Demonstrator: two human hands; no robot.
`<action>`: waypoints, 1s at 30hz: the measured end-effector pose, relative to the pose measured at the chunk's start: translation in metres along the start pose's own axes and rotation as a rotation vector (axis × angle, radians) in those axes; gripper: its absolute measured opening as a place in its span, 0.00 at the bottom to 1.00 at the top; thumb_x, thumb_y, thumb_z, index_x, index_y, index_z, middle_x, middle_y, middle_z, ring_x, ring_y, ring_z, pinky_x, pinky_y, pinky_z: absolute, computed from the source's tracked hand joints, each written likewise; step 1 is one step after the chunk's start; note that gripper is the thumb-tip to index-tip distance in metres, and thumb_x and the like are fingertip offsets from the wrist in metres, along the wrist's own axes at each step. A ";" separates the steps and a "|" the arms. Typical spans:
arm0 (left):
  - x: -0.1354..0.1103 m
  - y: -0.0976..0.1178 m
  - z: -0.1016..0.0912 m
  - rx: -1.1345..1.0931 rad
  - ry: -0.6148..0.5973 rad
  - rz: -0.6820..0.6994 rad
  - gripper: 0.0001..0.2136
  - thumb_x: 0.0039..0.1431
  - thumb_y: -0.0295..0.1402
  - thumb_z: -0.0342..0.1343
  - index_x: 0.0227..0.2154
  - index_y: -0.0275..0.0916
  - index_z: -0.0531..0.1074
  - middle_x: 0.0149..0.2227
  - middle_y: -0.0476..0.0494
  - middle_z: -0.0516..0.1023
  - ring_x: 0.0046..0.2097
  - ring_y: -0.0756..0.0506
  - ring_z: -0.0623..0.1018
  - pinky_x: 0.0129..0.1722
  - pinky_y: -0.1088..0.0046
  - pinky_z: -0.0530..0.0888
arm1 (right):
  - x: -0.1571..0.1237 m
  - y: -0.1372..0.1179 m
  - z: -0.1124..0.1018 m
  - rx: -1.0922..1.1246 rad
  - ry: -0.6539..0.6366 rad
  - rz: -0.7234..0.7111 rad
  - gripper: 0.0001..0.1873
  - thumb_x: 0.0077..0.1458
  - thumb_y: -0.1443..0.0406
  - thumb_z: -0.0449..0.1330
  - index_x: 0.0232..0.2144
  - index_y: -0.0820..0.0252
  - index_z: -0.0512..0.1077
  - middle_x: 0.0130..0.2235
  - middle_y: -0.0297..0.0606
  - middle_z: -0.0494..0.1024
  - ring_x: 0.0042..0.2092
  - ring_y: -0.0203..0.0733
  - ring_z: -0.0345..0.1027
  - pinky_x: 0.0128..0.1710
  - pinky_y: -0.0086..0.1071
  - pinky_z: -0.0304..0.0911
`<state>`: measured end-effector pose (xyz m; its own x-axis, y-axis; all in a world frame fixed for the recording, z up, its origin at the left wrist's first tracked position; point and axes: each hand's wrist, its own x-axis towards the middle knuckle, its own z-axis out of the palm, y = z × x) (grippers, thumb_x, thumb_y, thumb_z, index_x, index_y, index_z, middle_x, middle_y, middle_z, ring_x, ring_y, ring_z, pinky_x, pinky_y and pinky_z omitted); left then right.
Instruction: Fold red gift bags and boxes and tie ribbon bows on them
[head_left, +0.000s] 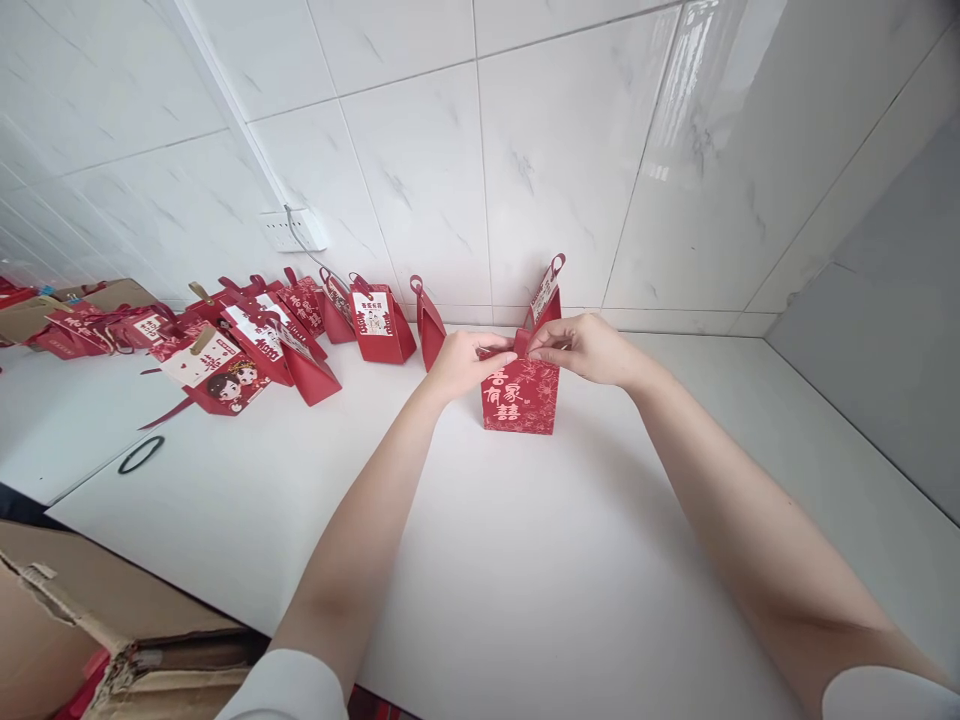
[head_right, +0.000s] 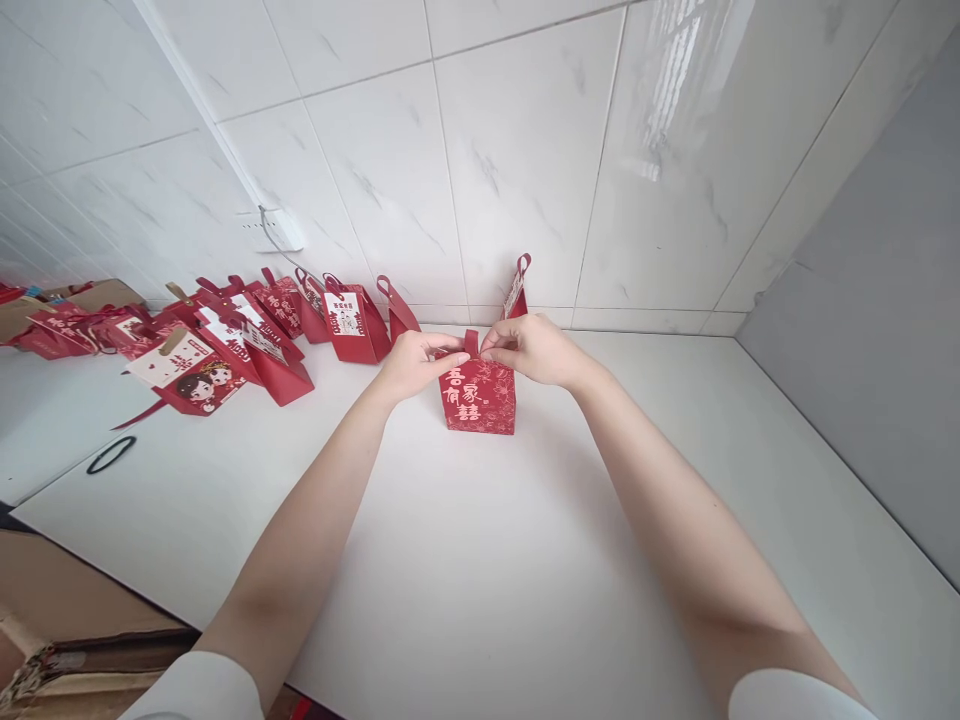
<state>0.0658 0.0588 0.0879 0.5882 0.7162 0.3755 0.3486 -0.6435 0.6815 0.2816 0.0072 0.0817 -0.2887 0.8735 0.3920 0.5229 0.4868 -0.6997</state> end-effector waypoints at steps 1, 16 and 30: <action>0.000 -0.001 0.001 -0.007 -0.007 -0.013 0.09 0.53 0.36 0.59 0.35 0.39 0.80 0.37 0.46 0.82 0.39 0.45 0.78 0.38 0.72 0.72 | 0.000 0.001 0.001 0.002 0.001 -0.006 0.09 0.54 0.59 0.59 0.33 0.56 0.76 0.35 0.35 0.80 0.36 0.43 0.72 0.37 0.36 0.66; 0.002 -0.012 0.008 -0.025 -0.019 -0.009 0.12 0.55 0.38 0.56 0.32 0.35 0.79 0.33 0.46 0.80 0.35 0.47 0.76 0.33 0.74 0.68 | 0.003 0.003 0.000 0.053 -0.030 -0.001 0.12 0.54 0.56 0.59 0.34 0.58 0.76 0.34 0.36 0.79 0.36 0.41 0.71 0.38 0.35 0.63; 0.002 -0.012 0.011 0.053 0.038 0.018 0.13 0.54 0.42 0.58 0.30 0.36 0.79 0.29 0.47 0.79 0.31 0.49 0.74 0.31 0.75 0.67 | 0.006 -0.001 0.013 -0.097 0.137 -0.047 0.07 0.54 0.60 0.59 0.30 0.57 0.72 0.32 0.32 0.77 0.35 0.38 0.69 0.37 0.32 0.61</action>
<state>0.0711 0.0653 0.0732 0.5666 0.7139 0.4115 0.3771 -0.6687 0.6409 0.2689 0.0117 0.0769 -0.2060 0.8380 0.5053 0.5881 0.5187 -0.6205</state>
